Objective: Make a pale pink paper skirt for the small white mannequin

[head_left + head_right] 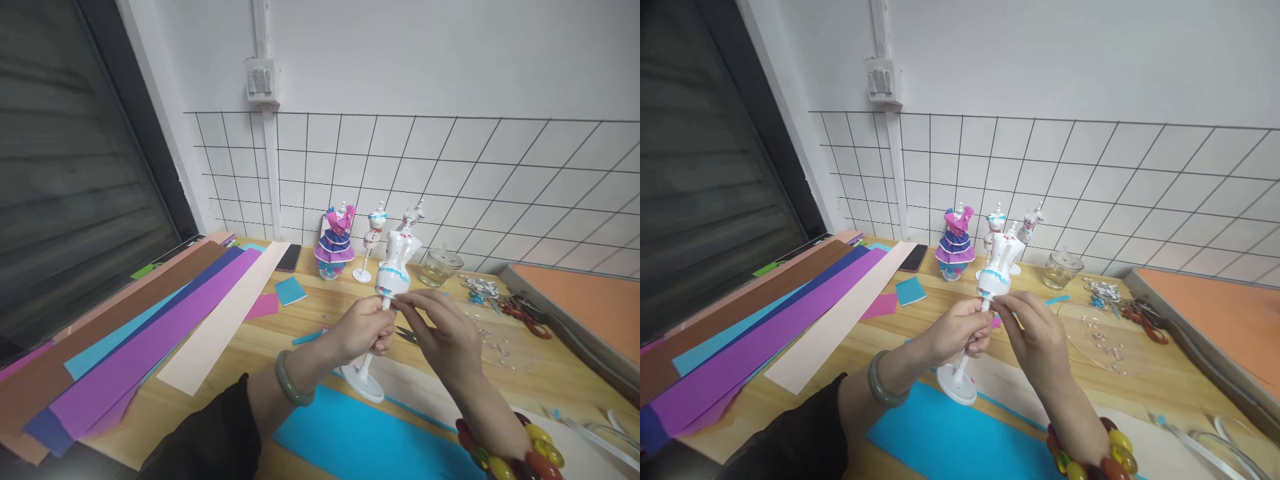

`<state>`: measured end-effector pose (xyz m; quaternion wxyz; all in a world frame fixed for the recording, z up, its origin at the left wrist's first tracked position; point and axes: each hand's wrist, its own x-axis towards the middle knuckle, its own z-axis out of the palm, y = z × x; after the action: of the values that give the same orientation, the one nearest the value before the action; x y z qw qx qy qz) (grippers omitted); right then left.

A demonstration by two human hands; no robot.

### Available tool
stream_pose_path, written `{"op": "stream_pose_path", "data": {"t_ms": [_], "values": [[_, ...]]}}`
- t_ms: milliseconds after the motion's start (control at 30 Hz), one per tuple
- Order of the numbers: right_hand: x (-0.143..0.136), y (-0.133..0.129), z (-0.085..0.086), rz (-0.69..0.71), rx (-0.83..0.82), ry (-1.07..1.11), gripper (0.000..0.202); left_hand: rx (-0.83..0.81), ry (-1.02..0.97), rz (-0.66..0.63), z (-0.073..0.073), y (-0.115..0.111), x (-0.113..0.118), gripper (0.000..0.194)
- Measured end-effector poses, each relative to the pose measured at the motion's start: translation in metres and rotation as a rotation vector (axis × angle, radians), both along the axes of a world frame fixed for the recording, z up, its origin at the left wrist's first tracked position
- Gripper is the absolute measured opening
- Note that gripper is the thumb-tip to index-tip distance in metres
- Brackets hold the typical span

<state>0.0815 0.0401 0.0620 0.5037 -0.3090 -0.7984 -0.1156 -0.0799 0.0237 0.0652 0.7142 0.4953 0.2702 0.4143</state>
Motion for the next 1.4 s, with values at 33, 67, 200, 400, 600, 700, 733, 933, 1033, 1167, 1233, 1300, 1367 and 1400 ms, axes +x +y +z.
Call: {"op": "stream_pose_path", "data": {"t_ms": [33,67,200,400,600,700,733,933,1033,1167,1233,1300,1367,1400], "values": [[0.0,0.0,0.0,0.001,0.009,-0.013,0.01,0.002,0.002,0.001,0.0,0.0,0.0,0.028],[0.001,0.001,0.0,0.003,0.016,-0.026,0.01,0.005,0.007,0.005,0.0,0.0,0.0,0.028],[0.003,0.002,-0.001,0.032,0.003,-0.047,0.01,0.011,0.02,0.012,-0.001,-0.001,0.001,0.029],[0.003,0.002,0.0,0.046,-0.012,0.017,0.009,0.004,0.014,0.017,-0.002,0.0,0.002,0.027],[0.006,0.003,-0.004,-0.008,-0.006,-0.046,0.009,0.033,0.063,0.116,-0.001,0.0,0.003,0.023],[0.006,0.004,-0.007,-0.084,0.087,-0.129,0.01,0.106,0.186,0.17,-0.008,0.003,0.003,0.021],[0.006,0.004,-0.007,-0.1,0.116,-0.153,0.01,0.136,0.228,0.182,-0.01,0.003,0.003,0.02],[0.005,0.004,-0.005,-0.136,0.184,-0.254,0.01,0.207,0.352,0.214,-0.019,0.005,0.001,0.019],[0.005,0.006,-0.008,-0.143,0.164,-0.265,0.008,0.18,0.342,0.221,-0.019,0.005,0.002,0.02],[0.005,0.009,-0.012,-0.126,0.067,-0.241,0.007,0.127,0.284,0.199,-0.015,0.004,0.004,0.019],[0.005,0.009,-0.013,-0.11,0.012,-0.213,0.008,0.097,0.24,0.17,-0.012,0.002,0.004,0.016],[0.005,0.008,-0.012,-0.089,-0.03,-0.187,0.009,0.063,0.19,0.147,-0.007,0.001,0.005,0.014],[0.005,0.008,-0.011,-0.073,-0.067,-0.17,0.008,0.032,0.15,0.136,-0.003,-0.001,0.005,0.014],[0.005,0.009,-0.011,-0.067,-0.086,-0.162,0.008,0.021,0.137,0.133,-0.002,-0.001,0.005,0.015]]}}
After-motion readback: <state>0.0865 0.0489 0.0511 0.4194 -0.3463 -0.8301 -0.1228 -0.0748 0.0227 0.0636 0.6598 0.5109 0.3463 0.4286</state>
